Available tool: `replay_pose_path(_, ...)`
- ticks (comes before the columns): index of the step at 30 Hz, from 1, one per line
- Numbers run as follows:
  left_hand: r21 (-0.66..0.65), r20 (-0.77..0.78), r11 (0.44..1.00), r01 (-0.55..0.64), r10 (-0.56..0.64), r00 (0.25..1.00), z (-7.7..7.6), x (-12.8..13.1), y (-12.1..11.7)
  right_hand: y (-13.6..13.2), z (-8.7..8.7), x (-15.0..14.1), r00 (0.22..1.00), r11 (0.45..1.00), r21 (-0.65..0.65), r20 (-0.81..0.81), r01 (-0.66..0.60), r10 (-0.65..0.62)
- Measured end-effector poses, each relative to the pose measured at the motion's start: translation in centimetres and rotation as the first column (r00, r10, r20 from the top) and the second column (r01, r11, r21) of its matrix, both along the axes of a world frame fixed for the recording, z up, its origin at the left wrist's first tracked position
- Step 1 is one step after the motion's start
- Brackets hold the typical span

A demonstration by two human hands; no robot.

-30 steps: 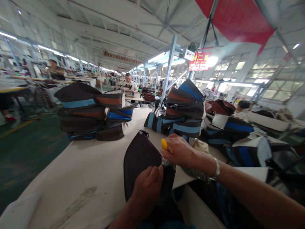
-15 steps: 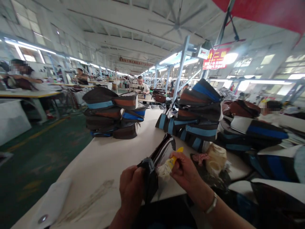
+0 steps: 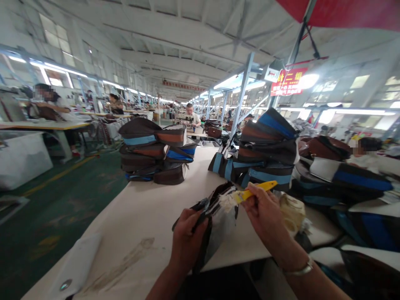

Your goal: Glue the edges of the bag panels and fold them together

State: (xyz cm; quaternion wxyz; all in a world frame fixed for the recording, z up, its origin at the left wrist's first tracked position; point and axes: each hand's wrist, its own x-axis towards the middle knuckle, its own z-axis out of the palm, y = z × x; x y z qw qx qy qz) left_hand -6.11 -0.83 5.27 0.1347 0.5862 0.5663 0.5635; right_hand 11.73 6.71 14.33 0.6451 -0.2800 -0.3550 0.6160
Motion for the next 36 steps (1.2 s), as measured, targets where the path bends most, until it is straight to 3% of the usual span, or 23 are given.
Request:
replay_pose_path(2, -0.038, 0.097, 0.998, 0.054, -0.050, 0.994, 2.4, -0.1, 0.1, -0.3, 1.9, 0.5, 0.988, 0.973, 0.217, 0.117, 0.078, -0.105)
replay_pose_path(5, -0.082, 0.208, 0.991, 0.104, -0.085, 0.974, 4.6, -0.1, 0.2, -0.9, 3.7, 0.2, 0.930, 0.840, 0.541, 0.287, 0.040, -0.228)
replay_pose_path(8, -0.110, 0.288, 0.982, 0.151, -0.114, 0.951, 5.3, 0.2, 0.3, -0.6, 3.8, -0.9, 0.842, 0.612, 0.783, 0.399, -0.107, -0.363)
replay_pose_path(10, -0.133, 0.355, 0.975, 0.176, -0.119, 0.927, 5.4, 0.3, 0.4, 0.1, 3.4, -1.4, 0.743, 0.439, 0.861, 0.466, -0.257, -0.480)
replay_pose_path(12, -0.160, 0.426, 0.966, 0.204, -0.119, 0.897, 5.3, 0.3, 0.5, 0.8, 3.1, -1.7, 0.665, 0.318, 0.888, 0.459, -0.332, -0.589)
replay_pose_path(13, -0.172, 0.455, 0.961, 0.217, -0.118, 0.883, 5.3, 0.2, 0.5, 1.1, 3.0, -1.6, 0.658, 0.293, 0.903, 0.430, -0.315, -0.618)
replay_pose_path(16, -0.196, 0.495, 0.952, 0.233, -0.109, 0.862, 5.2, 0.0, 0.6, 1.3, 2.9, -1.5, 0.691, 0.297, 0.925, 0.376, -0.238, -0.618)
replay_pose_path(20, -0.209, 0.473, 0.954, 0.216, -0.095, 0.876, 5.2, -0.3, 0.6, 1.0, 2.7, -1.6, 0.648, 0.247, 0.906, 0.419, -0.344, -0.636)
replay_pose_path(24, -0.212, 0.411, 0.957, 0.197, -0.095, 0.907, 5.1, -0.4, 0.4, 0.4, 1.9, -2.4, 0.634, 0.263, 0.920, 0.391, -0.290, -0.668)
replay_pose_path(27, -0.244, 0.288, 0.965, 0.099, -0.026, 0.957, 4.6, -0.6, 0.1, 0.7, 0.9, -2.7, 0.637, 0.214, 0.913, 0.398, -0.348, -0.661)
replay_pose_path(28, -0.237, 0.230, 0.970, 0.045, 0.011, 0.973, 4.3, -0.8, -0.1, 0.8, 0.5, -2.5, 0.623, 0.232, 0.915, 0.396, -0.330, -0.674)
replay_pose_path(30, -0.155, 0.104, 0.978, -0.139, 0.157, 0.982, 3.3, -1.4, -0.5, 0.9, -0.2, -1.7, 0.598, 0.358, 0.911, 0.407, -0.207, -0.690)
replay_pose_path(33, -0.084, 0.018, 0.880, -0.468, 0.471, 0.882, 1.0, -2.6, -1.3, -0.2, -1.5, 0.4, 0.631, 0.622, 0.783, 0.479, 0.008, -0.611)
replay_pose_path(34, -0.133, 0.026, 0.849, -0.512, 0.519, 0.854, 0.2, -2.9, -1.6, -0.9, -2.0, 1.2, 0.650, 0.695, 0.716, 0.498, 0.065, -0.574)
replay_pose_path(36, -0.273, 0.039, 0.838, -0.472, 0.500, 0.865, -1.5, -3.5, -2.0, -2.2, -3.4, 2.6, 0.693, 0.799, 0.580, 0.511, 0.159, -0.509)
